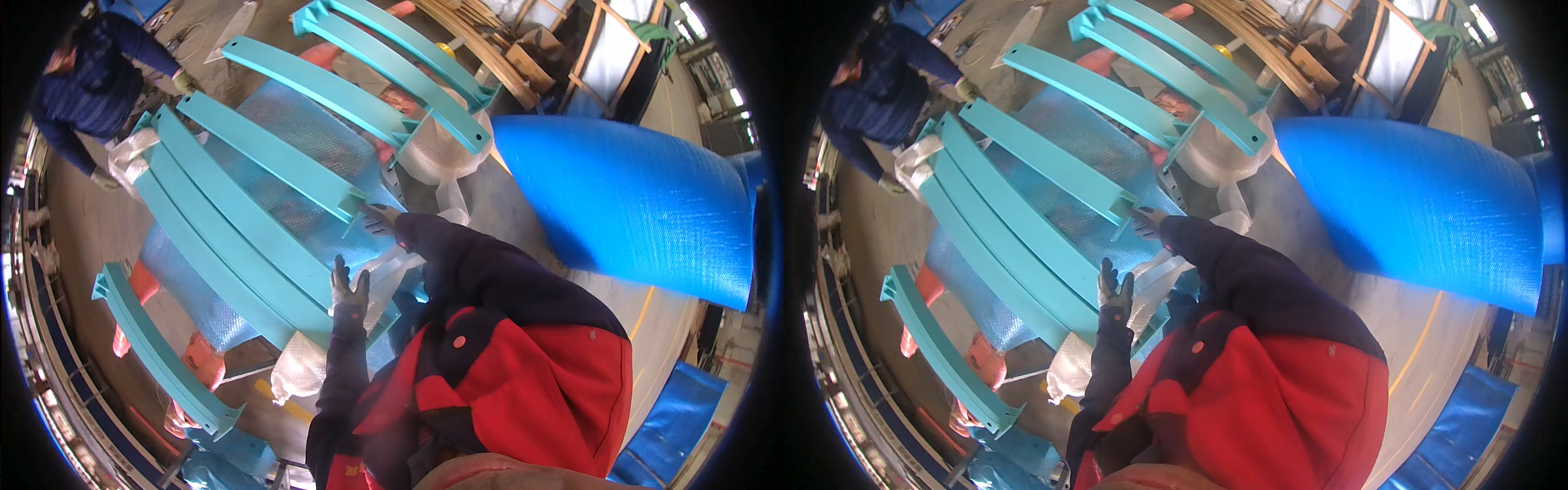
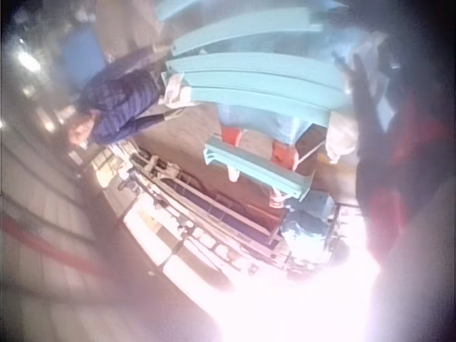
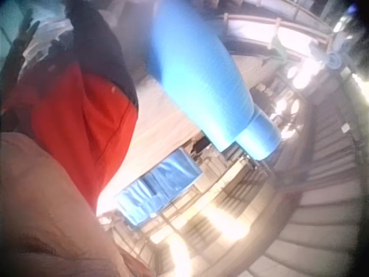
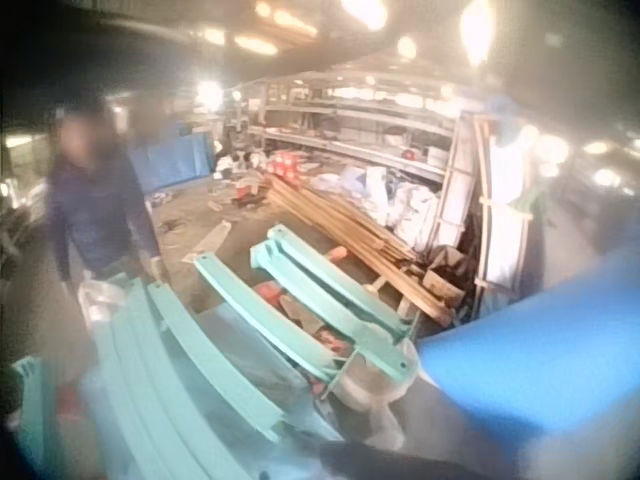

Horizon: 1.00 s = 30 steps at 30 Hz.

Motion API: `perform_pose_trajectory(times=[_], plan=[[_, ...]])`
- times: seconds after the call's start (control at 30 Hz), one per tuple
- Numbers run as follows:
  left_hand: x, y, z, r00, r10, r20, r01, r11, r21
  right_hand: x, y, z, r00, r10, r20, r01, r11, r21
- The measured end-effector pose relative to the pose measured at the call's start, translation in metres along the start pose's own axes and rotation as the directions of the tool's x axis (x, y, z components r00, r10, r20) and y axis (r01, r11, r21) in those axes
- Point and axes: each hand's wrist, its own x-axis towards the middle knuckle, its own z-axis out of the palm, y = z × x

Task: The person wraps teal metal frames with bubble wrap in a workshop. They pick up each frame, cover it with bubble wrap, and place it back on the work surface, repeating this process for multiple frames.

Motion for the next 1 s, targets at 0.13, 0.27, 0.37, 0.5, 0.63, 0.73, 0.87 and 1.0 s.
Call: perform_pose_trajectory(times=[0.13, 0.27, 0.37, 0.5, 0.63, 0.73, 0.87, 1.0], plan=[[-0.001, 0.006, -0.001, 0.987, -0.08, -0.138, 0.07, 0.995, -0.077, -0.044, -0.004, -0.147, 0.929, -0.256, -0.266, 0.22, 0.962, -0.159], [-0.016, 0.025, 0.0, 0.953, -0.193, -0.233, 0.081, 0.904, -0.42, -0.07, -0.075, -0.373, 0.427, -0.253, -0.868, 0.439, 0.897, -0.046], [-0.018, 0.051, 0.02, 0.941, -0.254, -0.223, 0.197, 0.948, -0.249, -0.068, -0.159, -0.51, 0.165, -0.318, -0.934, 0.24, 0.931, -0.274], [0.03, 0.098, 0.09, 0.953, -0.255, -0.163, 0.288, 0.93, 0.227, 0.004, -0.263, -0.593, 0.448, -0.292, -0.845, 0.431, 0.899, -0.082], [0.101, 0.161, 0.159, 0.992, -0.124, -0.015, 0.12, 0.917, 0.381, 0.051, -0.274, -0.609, 0.674, -0.25, -0.695, 0.584, 0.757, 0.294], [0.147, 0.195, 0.192, 0.992, -0.105, 0.066, 0.061, 0.878, 0.474, 0.036, -0.262, -0.607, 0.724, -0.28, -0.631, 0.586, 0.732, 0.348], [0.197, 0.206, 0.212, 0.992, -0.073, 0.105, 0.012, 0.871, 0.491, 0.0, -0.278, -0.587, 0.856, -0.44, -0.272, 0.517, 0.754, 0.406], [0.219, 0.187, 0.213, 0.992, -0.098, -0.082, 0.12, 0.937, 0.329, 0.007, -0.306, -0.557, 0.863, -0.263, -0.432, 0.418, 0.852, 0.316]])
